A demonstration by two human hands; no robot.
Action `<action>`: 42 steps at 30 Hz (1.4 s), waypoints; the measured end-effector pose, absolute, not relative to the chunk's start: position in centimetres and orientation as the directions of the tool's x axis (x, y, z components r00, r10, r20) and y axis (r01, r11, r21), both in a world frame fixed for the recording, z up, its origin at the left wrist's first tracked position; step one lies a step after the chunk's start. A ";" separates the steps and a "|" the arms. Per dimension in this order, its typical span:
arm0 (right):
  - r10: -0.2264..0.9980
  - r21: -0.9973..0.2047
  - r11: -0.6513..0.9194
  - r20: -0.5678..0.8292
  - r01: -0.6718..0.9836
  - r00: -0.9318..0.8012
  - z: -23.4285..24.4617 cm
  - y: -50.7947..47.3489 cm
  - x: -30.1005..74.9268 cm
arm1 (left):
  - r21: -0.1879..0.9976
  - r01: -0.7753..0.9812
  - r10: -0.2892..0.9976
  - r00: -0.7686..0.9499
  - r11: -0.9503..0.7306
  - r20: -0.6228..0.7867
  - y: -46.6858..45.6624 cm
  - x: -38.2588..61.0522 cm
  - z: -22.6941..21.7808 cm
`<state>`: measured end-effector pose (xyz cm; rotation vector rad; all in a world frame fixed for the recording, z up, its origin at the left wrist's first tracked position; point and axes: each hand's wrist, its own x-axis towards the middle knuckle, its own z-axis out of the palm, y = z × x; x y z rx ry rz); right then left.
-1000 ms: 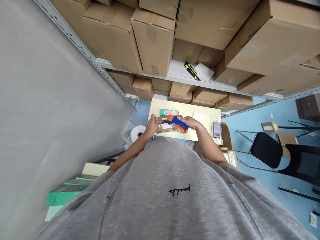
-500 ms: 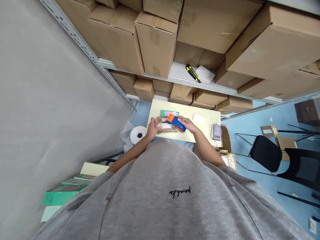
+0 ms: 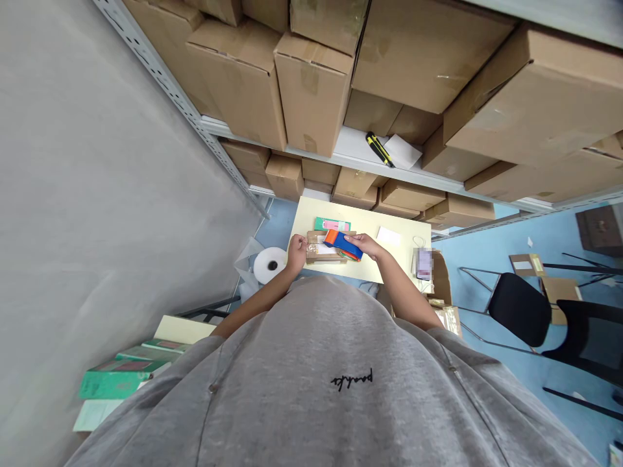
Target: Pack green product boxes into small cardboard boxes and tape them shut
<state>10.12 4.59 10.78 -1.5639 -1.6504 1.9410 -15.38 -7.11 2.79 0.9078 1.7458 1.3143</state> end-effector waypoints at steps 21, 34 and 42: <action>0.522 -0.764 -0.162 -0.604 0.625 -0.603 10.8 9.0 9.1 | 0.895 -0.222 0.765 -0.464 0.387 -0.446 -6.4 -16.7 0.9; 0.538 -0.733 -0.123 -0.616 0.669 -0.576 10.7 9.7 8.8 | 0.867 -0.311 0.790 -0.372 0.390 -0.488 -7.2 -17.4 0.5; 0.574 -0.727 -0.107 -0.602 0.679 -0.555 11.3 9.1 8.3 | 0.847 -0.269 0.764 -0.367 0.459 -0.531 -8.0 -16.3 -0.9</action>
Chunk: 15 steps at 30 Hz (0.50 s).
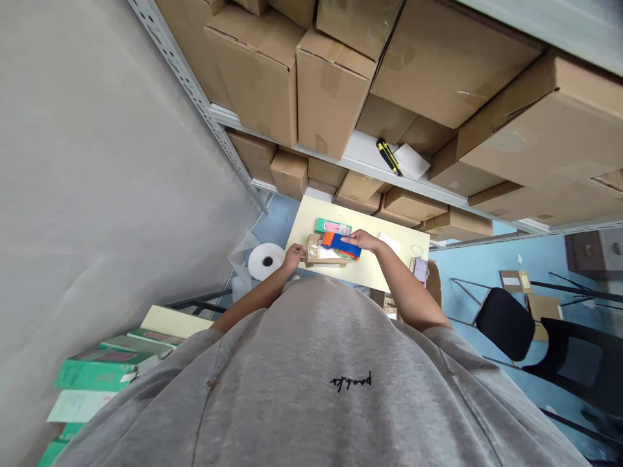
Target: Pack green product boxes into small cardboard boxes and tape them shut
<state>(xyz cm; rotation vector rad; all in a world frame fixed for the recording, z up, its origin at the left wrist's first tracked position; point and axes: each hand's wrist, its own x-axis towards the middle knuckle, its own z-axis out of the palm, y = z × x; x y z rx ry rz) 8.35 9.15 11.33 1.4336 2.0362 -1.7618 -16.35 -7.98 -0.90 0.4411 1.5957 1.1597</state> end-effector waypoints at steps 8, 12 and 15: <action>0.582 -0.714 -0.111 -0.611 0.691 -0.537 11.2 8.7 8.3 | 0.871 0.326 0.830 -0.538 0.368 -0.149 -7.9 -15.0 0.0; 0.595 -0.727 -0.089 -0.587 0.681 -0.549 11.0 8.7 8.2 | 0.762 0.647 0.999 -0.037 0.013 0.015 -8.0 -15.2 1.6; 0.592 -0.724 -0.026 -0.567 0.689 -0.573 11.1 8.9 8.1 | 0.677 0.730 0.993 0.120 -0.094 0.009 -7.7 -15.0 2.5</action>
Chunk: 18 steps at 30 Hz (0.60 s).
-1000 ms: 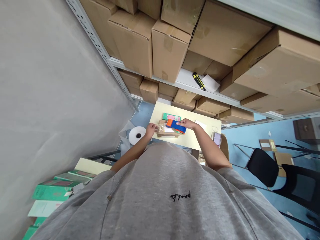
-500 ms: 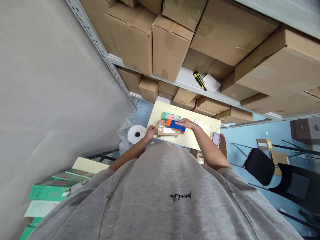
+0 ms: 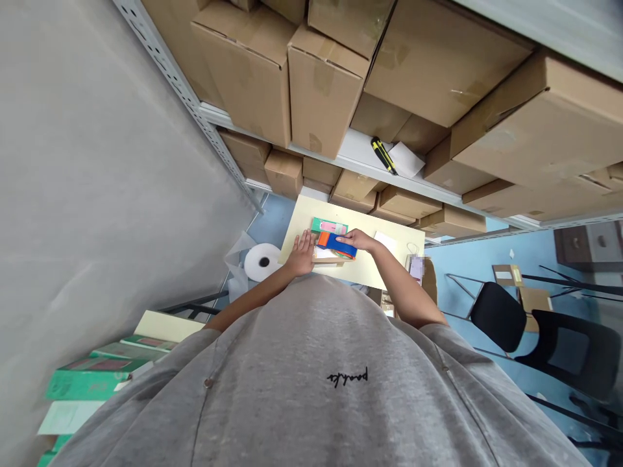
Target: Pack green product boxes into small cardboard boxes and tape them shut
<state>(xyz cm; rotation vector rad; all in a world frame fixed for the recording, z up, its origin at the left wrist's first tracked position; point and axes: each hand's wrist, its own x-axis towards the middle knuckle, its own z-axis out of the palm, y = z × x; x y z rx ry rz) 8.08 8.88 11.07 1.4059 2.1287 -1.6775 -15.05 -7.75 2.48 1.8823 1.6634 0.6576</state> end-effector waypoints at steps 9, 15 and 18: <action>0.638 -0.659 0.251 -0.438 0.709 -0.633 11.3 9.1 7.8 | 0.563 0.820 0.991 0.134 -0.099 -0.021 -6.6 -14.9 2.0; 0.661 -0.619 0.201 -0.486 0.759 -0.572 11.4 8.6 8.2 | 0.424 0.893 0.980 0.191 -0.149 -0.057 -6.5 -15.0 1.7; 0.699 -0.561 0.220 -0.480 0.798 -0.530 11.9 8.7 9.2 | 0.314 0.931 0.971 0.224 -0.187 -0.085 -6.5 -15.0 1.7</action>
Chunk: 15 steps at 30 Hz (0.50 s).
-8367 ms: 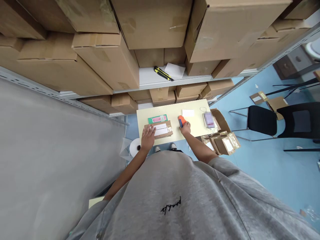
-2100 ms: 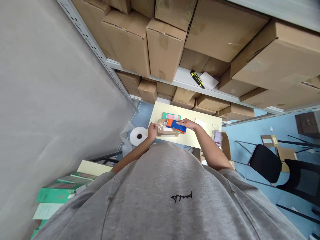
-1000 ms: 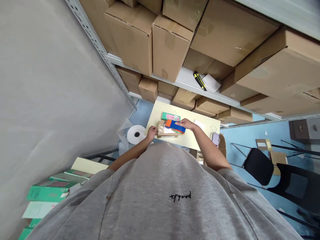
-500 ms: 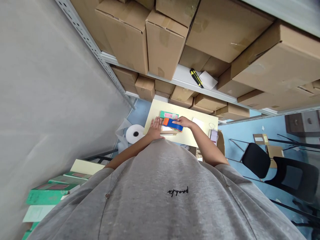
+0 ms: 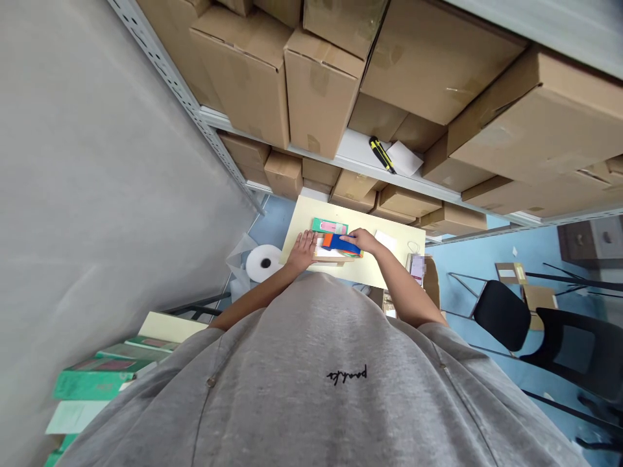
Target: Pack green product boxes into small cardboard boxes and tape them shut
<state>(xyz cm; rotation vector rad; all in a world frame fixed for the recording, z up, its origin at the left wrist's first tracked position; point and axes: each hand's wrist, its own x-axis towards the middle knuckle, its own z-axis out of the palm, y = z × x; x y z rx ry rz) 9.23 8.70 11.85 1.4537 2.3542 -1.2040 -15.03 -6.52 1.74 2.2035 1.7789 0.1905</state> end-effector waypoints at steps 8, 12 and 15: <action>0.816 -0.504 0.191 -0.396 0.842 -0.422 12.7 9.6 15.8 | 0.252 0.953 0.970 0.204 -0.167 -0.130 -7.8 -17.7 1.2; 0.820 -0.525 0.172 -0.393 0.833 -0.417 11.6 9.2 17.4 | 0.187 0.969 0.971 0.190 -0.162 -0.145 -6.8 -16.9 2.1; 0.819 -0.537 0.135 -0.412 0.833 -0.399 10.7 8.6 17.6 | 0.175 0.969 0.968 0.204 -0.177 -0.148 -5.2 -14.5 2.9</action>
